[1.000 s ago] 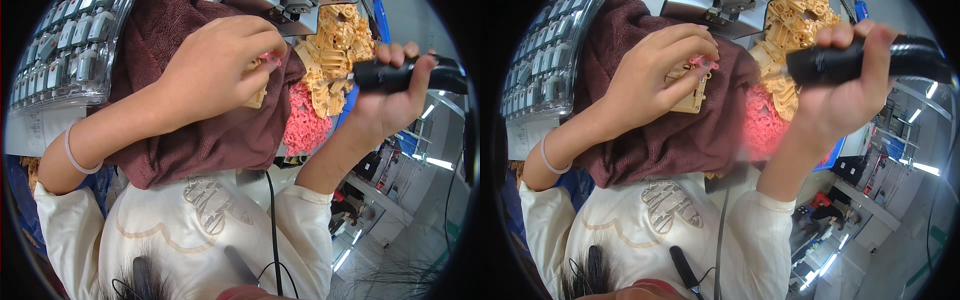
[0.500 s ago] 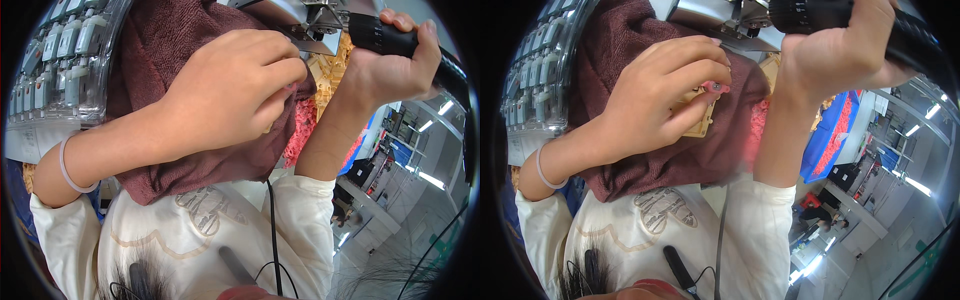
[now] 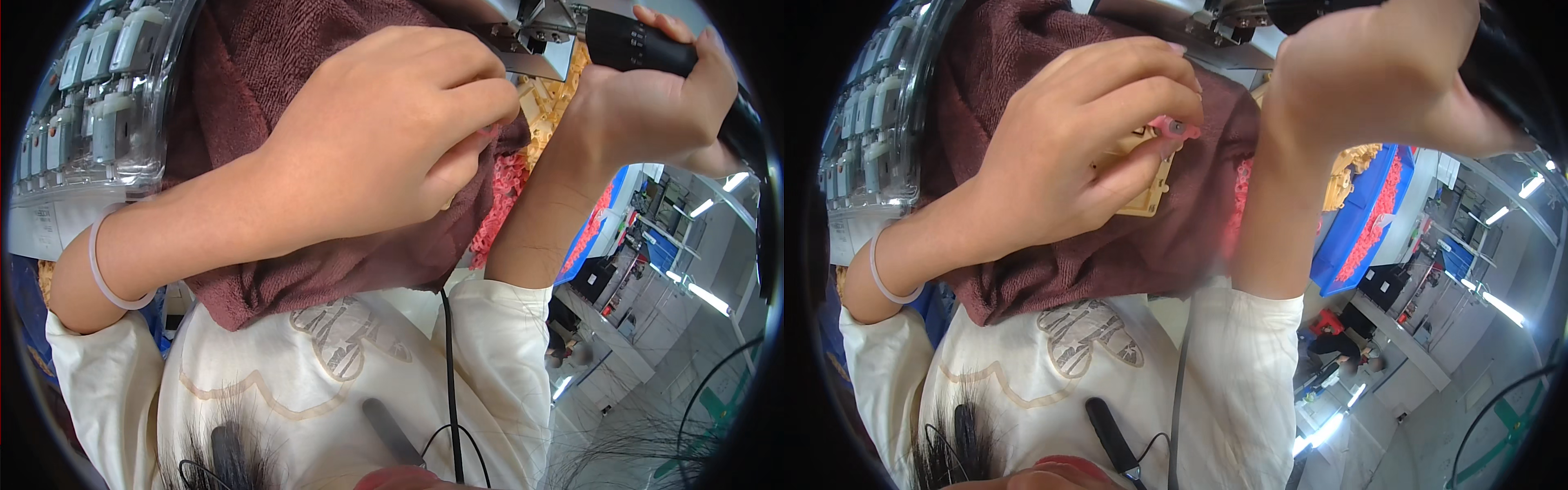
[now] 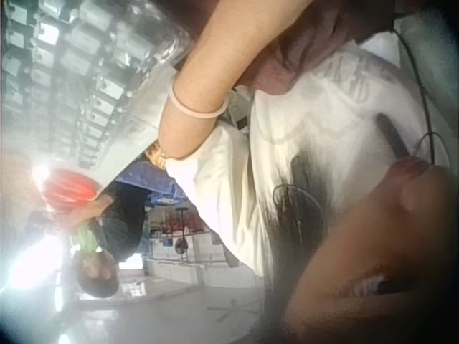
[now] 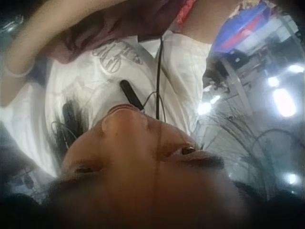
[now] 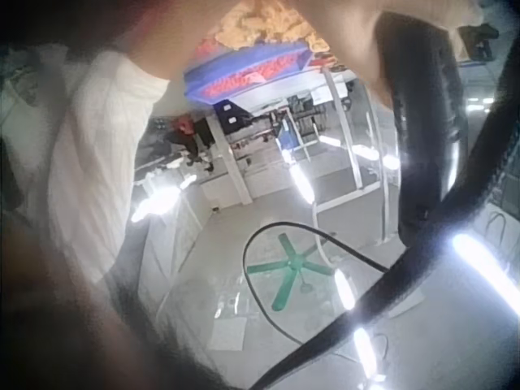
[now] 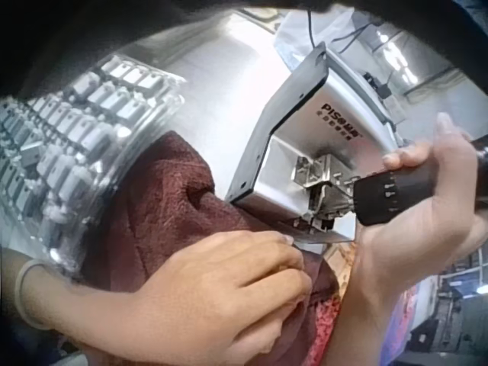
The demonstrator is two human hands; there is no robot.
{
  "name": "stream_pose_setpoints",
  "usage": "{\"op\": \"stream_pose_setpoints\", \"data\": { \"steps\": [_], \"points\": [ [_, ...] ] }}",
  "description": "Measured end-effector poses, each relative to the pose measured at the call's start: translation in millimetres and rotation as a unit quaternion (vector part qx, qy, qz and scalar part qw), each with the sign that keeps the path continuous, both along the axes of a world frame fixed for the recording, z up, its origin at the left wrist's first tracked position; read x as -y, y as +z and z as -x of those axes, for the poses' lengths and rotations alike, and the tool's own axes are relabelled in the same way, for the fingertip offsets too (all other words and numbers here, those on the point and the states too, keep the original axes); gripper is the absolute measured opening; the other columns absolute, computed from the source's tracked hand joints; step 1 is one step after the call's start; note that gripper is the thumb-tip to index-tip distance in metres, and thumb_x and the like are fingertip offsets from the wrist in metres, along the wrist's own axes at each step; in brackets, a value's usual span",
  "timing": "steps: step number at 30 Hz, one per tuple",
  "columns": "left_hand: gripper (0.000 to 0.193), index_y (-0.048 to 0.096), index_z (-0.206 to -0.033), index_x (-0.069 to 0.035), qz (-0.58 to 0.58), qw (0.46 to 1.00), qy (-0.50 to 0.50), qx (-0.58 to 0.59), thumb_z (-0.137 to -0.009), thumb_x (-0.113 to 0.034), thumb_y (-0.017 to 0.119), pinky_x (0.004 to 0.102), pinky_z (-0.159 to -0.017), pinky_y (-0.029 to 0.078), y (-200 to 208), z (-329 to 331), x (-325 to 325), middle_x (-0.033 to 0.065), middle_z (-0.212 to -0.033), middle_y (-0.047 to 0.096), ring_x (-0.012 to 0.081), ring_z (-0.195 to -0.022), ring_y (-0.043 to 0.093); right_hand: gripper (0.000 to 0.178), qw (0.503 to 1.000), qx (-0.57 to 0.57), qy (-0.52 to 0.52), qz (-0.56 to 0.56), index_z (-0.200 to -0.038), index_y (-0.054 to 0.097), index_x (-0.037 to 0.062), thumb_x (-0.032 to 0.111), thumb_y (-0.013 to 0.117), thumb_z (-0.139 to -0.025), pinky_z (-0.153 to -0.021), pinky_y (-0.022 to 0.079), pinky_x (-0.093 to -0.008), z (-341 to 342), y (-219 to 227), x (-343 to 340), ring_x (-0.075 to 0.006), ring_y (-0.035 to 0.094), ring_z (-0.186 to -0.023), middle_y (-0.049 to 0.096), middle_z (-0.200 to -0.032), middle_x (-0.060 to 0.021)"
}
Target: The person is assembling small electronic components, specifically inserting small gears and motors into a plastic housing and using an electric screwdriver.
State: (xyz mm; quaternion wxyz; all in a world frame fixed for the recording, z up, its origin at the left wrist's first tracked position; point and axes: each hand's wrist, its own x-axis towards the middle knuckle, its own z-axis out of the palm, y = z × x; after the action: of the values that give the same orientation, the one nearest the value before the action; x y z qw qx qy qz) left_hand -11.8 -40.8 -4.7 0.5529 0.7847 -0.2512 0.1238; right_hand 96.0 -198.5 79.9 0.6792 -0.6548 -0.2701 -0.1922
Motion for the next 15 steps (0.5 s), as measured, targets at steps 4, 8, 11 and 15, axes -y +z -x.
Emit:
{"op": "stream_pose_setpoints", "data": {
  "steps": [4,8,11,15],
  "points": [
    [0.02,0.064,-0.094,-0.008,-0.012,1.0,-0.002,0.01,-0.074,-0.005,0.067,0.0395,-0.089,0.049,-2,-7,0,0.0064,-0.106,0.063,0.0278,-0.108,0.06,0.013,0.999,0.007,0.021,0.026,-0.085,0.053,0.0016,0.009,0.064,-0.084,-0.059,0.049,-0.0278,5,0,-7,-0.0157,0.055,-0.06,0.052,-0.065,-0.0063],
    [0.02,0.063,-0.095,-0.007,-0.044,0.995,-0.009,0.088,-0.075,-0.006,0.065,0.039,-0.089,0.048,1,-10,-2,0.0065,-0.106,0.063,0.0278,-0.107,0.06,0.014,0.997,0.018,0.045,0.057,-0.086,0.053,0.0023,0.009,0.065,-0.085,-0.059,0.048,-0.025,8,-3,-15,-0.0134,0.055,-0.06,0.052,-0.066,-0.0045],
    [0.02,0.063,-0.095,-0.007,-0.021,0.998,-0.021,0.057,-0.075,-0.006,0.064,0.0389,-0.089,0.047,-1,-13,2,0.0069,-0.107,0.063,0.0282,-0.106,0.06,0.013,0.998,0.038,-0.036,0.042,-0.084,0.053,0.0022,0.009,0.064,-0.085,-0.058,0.048,-0.0256,14,-8,-31,-0.0139,0.054,-0.058,0.052,-0.065,-0.0055],
    [0.02,0.063,-0.096,-0.007,-0.028,0.998,-0.026,0.053,-0.076,-0.006,0.064,0.0391,-0.088,0.047,0,-13,5,0.0077,-0.107,0.063,0.0292,-0.105,0.06,0.012,0.975,0.085,-0.204,-0.007,-0.081,0.052,0.0017,0.006,0.063,-0.084,-0.051,0.05,-0.0298,18,-12,-38,-0.0173,0.054,-0.052,0.054,-0.064,-0.0091]
  ]
}}
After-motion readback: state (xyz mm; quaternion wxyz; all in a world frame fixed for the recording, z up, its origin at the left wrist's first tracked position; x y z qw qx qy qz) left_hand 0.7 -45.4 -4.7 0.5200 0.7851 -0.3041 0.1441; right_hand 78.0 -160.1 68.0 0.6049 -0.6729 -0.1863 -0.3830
